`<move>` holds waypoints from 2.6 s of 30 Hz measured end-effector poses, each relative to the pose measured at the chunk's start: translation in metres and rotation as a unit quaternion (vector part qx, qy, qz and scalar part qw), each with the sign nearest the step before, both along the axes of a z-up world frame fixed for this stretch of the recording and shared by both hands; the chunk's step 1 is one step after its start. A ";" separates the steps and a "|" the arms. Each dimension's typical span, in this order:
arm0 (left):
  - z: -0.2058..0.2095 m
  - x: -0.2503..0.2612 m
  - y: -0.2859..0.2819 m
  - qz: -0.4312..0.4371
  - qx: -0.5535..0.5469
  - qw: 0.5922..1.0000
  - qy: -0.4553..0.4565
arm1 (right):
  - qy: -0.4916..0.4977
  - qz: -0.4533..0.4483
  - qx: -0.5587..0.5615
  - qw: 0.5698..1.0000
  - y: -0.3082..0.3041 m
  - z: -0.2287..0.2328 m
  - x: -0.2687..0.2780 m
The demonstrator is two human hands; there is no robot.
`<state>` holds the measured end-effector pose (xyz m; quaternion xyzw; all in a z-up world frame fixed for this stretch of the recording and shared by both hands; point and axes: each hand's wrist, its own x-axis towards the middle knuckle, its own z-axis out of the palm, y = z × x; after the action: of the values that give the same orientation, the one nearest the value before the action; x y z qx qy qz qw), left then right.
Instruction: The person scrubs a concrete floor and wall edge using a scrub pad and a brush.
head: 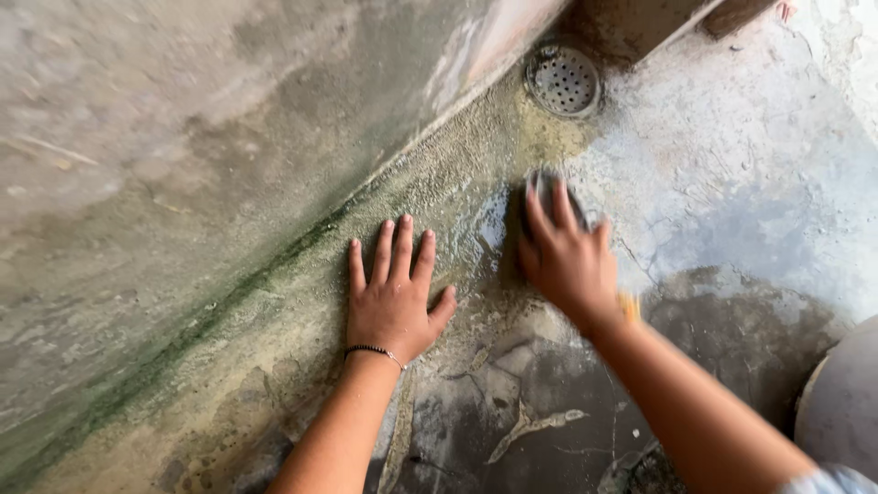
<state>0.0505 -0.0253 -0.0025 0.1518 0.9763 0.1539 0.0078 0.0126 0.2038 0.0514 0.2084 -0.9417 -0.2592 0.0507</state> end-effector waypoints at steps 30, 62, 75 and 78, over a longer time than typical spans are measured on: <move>-0.004 0.000 0.002 0.000 0.001 1.000 -0.008 | -0.116 -0.158 -0.166 0.966 -0.023 -0.003 0.002; -0.005 0.006 0.001 0.009 0.023 0.999 0.021 | -0.137 -0.111 -0.204 0.963 -0.042 -0.005 0.056; -0.004 0.005 0.001 0.018 0.031 0.999 0.027 | -0.364 -0.298 -0.041 0.881 -0.027 0.044 0.125; -0.005 0.004 0.003 0.019 0.031 0.999 0.011 | -0.040 0.029 -0.116 0.992 -0.024 0.022 0.091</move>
<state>0.0540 -0.0220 -0.0073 0.1352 0.9738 0.1827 -0.0103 0.1041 0.1793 0.0733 0.2383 -0.9603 -0.1380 0.0438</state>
